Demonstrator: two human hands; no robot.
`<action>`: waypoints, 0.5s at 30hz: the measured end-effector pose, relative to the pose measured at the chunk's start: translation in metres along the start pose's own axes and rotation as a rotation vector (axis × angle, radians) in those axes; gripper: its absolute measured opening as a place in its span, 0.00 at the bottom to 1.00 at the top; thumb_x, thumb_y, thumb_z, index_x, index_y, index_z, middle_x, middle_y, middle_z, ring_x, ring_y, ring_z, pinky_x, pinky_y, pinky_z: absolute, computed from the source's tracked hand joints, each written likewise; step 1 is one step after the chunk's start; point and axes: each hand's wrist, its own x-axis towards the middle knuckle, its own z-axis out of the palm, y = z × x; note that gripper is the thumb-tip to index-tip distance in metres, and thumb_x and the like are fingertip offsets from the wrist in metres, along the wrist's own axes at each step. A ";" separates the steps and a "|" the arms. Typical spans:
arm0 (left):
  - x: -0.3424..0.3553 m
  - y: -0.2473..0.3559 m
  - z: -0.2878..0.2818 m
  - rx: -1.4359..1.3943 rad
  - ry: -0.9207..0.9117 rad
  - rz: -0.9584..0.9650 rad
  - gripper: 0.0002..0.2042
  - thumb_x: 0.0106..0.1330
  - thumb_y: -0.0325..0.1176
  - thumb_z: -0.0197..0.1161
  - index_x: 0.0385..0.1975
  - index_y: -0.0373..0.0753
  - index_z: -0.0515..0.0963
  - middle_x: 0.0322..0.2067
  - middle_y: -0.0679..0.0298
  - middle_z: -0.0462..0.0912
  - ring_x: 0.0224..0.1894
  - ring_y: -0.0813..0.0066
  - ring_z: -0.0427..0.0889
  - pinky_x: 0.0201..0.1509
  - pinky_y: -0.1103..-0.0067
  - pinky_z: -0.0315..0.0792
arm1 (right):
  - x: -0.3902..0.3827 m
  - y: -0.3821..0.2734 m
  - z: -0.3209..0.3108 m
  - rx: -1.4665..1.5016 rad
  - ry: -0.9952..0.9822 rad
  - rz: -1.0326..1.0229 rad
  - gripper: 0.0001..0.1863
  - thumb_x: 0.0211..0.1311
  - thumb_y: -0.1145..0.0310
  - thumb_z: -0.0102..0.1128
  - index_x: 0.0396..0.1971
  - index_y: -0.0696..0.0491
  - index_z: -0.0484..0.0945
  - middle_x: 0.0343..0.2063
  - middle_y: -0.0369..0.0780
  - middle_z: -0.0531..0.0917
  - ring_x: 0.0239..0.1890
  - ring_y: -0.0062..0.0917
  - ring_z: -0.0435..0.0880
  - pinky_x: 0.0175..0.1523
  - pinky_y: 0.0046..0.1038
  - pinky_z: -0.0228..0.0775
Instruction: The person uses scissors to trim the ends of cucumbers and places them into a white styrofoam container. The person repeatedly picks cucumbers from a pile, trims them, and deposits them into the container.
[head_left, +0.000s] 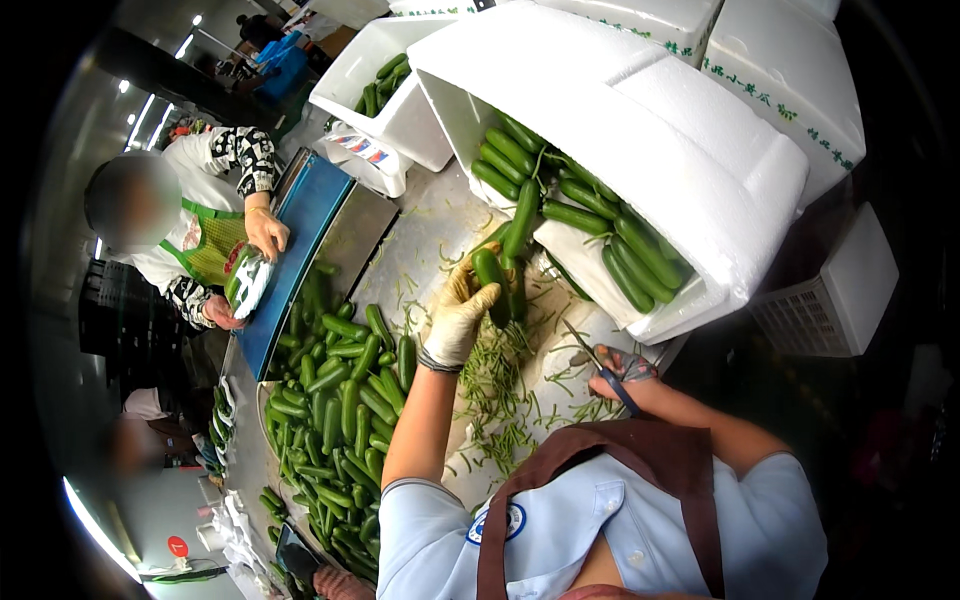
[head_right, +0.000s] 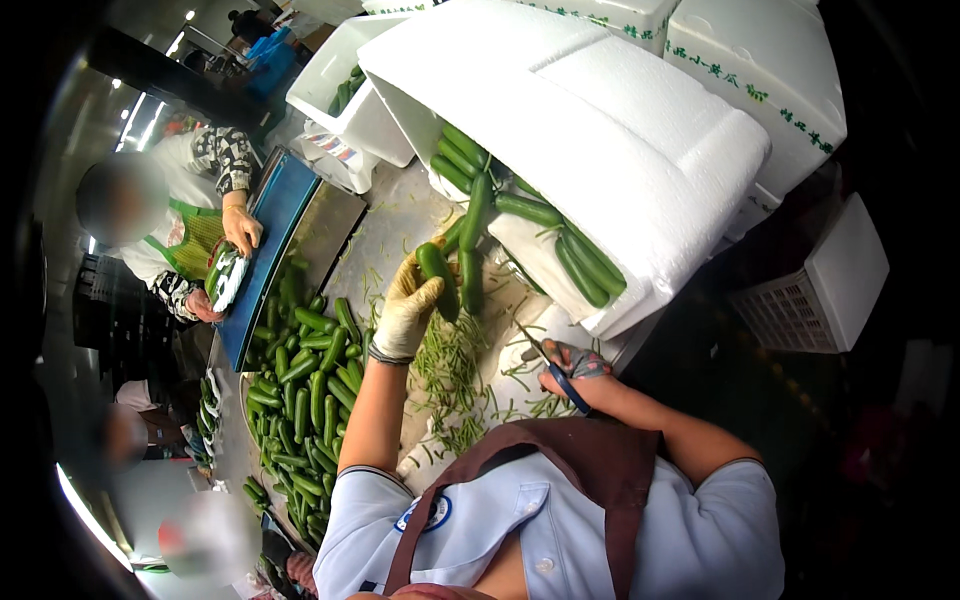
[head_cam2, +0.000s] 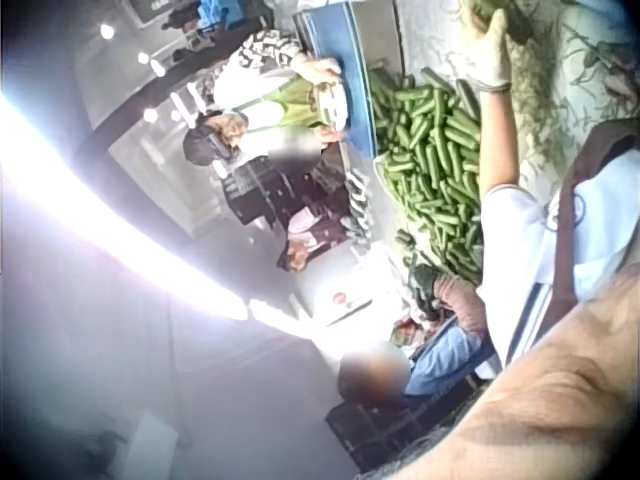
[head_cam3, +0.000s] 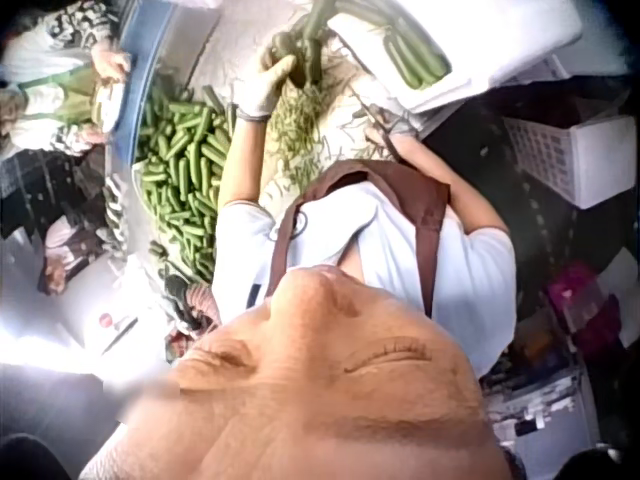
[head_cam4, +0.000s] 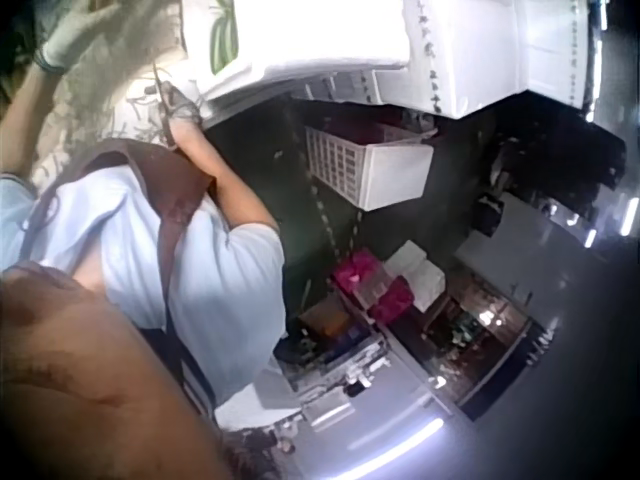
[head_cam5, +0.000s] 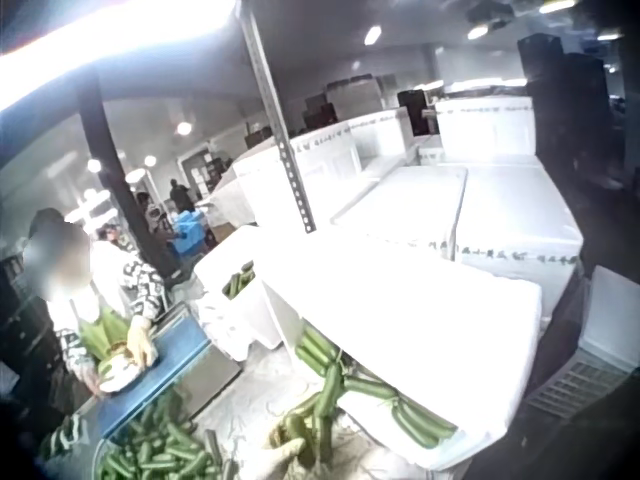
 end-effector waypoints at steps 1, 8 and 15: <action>-0.008 -0.006 0.003 -0.017 -0.003 0.047 0.30 0.54 0.27 0.63 0.58 0.38 0.59 0.39 0.58 0.77 0.42 0.69 0.76 0.48 0.76 0.69 | 0.000 -0.008 -0.004 0.119 -0.080 0.095 0.22 0.46 0.64 0.63 0.39 0.58 0.68 0.20 0.30 0.69 0.22 0.12 0.67 0.28 0.16 0.62; -0.030 -0.041 0.000 -0.700 0.429 0.234 0.20 0.61 0.23 0.55 0.53 0.39 0.61 0.40 0.53 0.74 0.45 0.62 0.75 0.51 0.65 0.74 | -0.004 -0.016 -0.003 -0.032 -0.138 -0.005 0.12 0.48 0.63 0.60 0.22 0.53 0.69 0.13 0.34 0.71 0.16 0.18 0.68 0.24 0.24 0.60; -0.058 -0.070 0.042 -0.876 0.499 0.051 0.13 0.64 0.27 0.51 0.47 0.34 0.65 0.47 0.51 0.72 0.51 0.60 0.72 0.53 0.68 0.73 | 0.011 -0.011 0.009 -0.120 0.040 0.024 0.15 0.49 0.60 0.57 0.33 0.54 0.71 0.18 0.40 0.74 0.20 0.25 0.71 0.29 0.27 0.64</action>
